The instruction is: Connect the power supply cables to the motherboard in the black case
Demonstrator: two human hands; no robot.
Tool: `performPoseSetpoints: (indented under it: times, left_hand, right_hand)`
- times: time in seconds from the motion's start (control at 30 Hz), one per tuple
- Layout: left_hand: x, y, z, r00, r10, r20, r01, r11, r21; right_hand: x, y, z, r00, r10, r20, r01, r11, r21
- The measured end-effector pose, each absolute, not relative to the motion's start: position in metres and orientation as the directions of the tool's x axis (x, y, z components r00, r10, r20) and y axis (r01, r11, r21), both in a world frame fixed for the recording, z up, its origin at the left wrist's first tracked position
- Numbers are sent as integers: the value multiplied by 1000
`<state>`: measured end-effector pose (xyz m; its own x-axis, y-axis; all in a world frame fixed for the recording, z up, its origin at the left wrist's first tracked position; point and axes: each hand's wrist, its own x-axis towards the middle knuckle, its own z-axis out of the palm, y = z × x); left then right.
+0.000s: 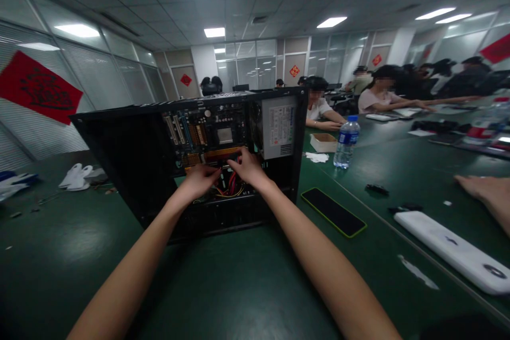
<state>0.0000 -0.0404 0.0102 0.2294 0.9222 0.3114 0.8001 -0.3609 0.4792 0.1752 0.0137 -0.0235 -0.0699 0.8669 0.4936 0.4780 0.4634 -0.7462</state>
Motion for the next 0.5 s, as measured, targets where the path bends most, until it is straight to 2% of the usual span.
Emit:
performPoseSetpoints:
  times: [0.13,0.3,0.5]
  left_hand:
    - [3,-34,1,208,936,285,817,-326,475]
    - [4,-34,3,171,951,256,847,-275,455]
    - [8,-37,6,142,960,242,898,-228,376]
  right_hand:
    - [178,11,-24,-72,874,481,593,425,-684]
    - [176,6,-21,-90,873,479,609,429,-667]
    - [174,1,-16,-97,886,453,626,408,-665]
